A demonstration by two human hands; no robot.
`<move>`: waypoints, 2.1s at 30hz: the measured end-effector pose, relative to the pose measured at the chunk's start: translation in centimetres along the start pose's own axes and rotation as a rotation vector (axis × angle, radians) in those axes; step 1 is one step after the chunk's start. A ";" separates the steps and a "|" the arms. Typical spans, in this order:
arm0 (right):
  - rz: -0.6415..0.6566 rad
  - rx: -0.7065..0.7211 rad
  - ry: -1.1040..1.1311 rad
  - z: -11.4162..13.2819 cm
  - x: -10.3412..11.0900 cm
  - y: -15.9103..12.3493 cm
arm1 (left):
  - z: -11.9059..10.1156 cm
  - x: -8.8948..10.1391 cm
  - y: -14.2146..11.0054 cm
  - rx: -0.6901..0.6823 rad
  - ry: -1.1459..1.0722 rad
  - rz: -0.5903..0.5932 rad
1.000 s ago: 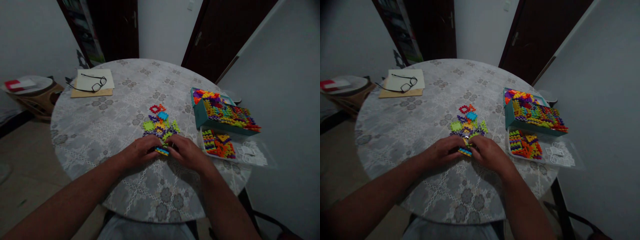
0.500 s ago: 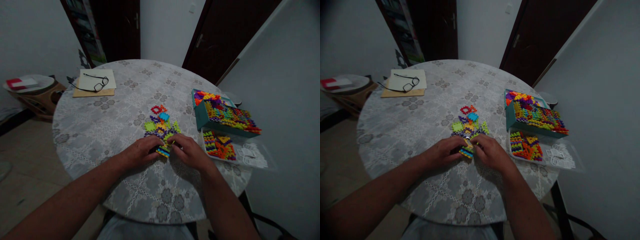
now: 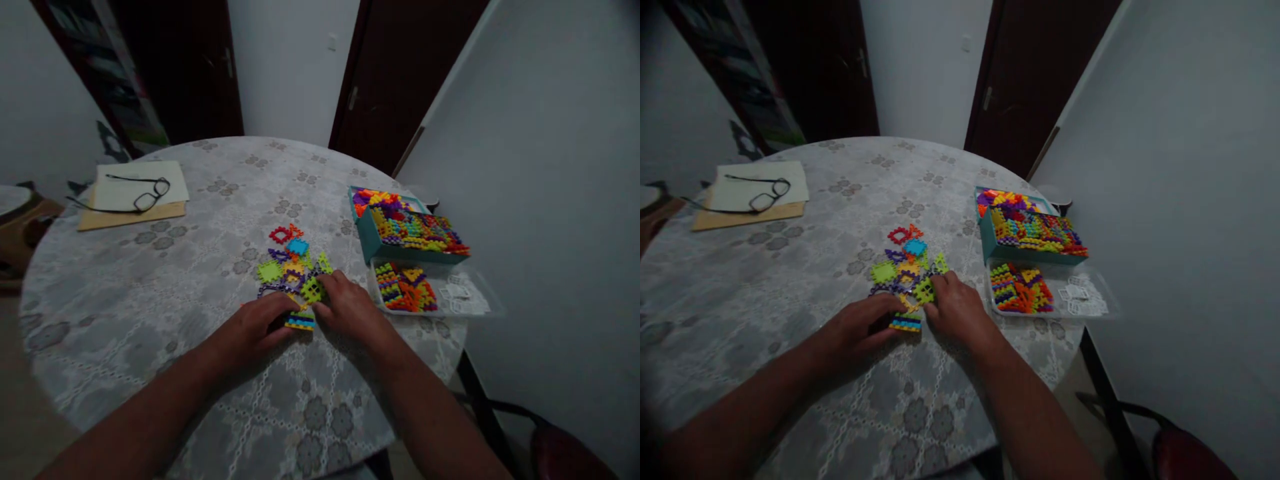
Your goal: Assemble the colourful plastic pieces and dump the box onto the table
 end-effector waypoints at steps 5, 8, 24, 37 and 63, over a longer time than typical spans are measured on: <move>-0.023 0.005 0.012 -0.1 -0.2 0.0 | 0.2 0.1 0.0 -0.032 0.013 -0.006; -0.036 0.004 0.059 -0.3 0.0 0.0 | 0.5 0.0 0.0 -0.003 0.029 0.009; 0.099 0.309 0.472 0.0 1.0 -0.1 | 1.4 -0.1 -0.4 0.076 0.031 -0.056; -0.023 0.391 0.269 0.6 1.0 -0.5 | 0.8 -0.3 -0.4 0.079 0.008 -0.047; 0.004 0.468 0.374 1.3 1.2 -1.0 | 0.6 -0.5 -0.6 0.061 -0.004 -0.063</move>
Point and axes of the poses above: each hand's wrist, its own y-axis towards the middle knuckle, its own x-axis out of the back of the hand, z = x × y, the point moved 6 cm from there along y, towards the middle knuckle, and after that the axes turned 4 degrees about -z, right-handed, at the moved point
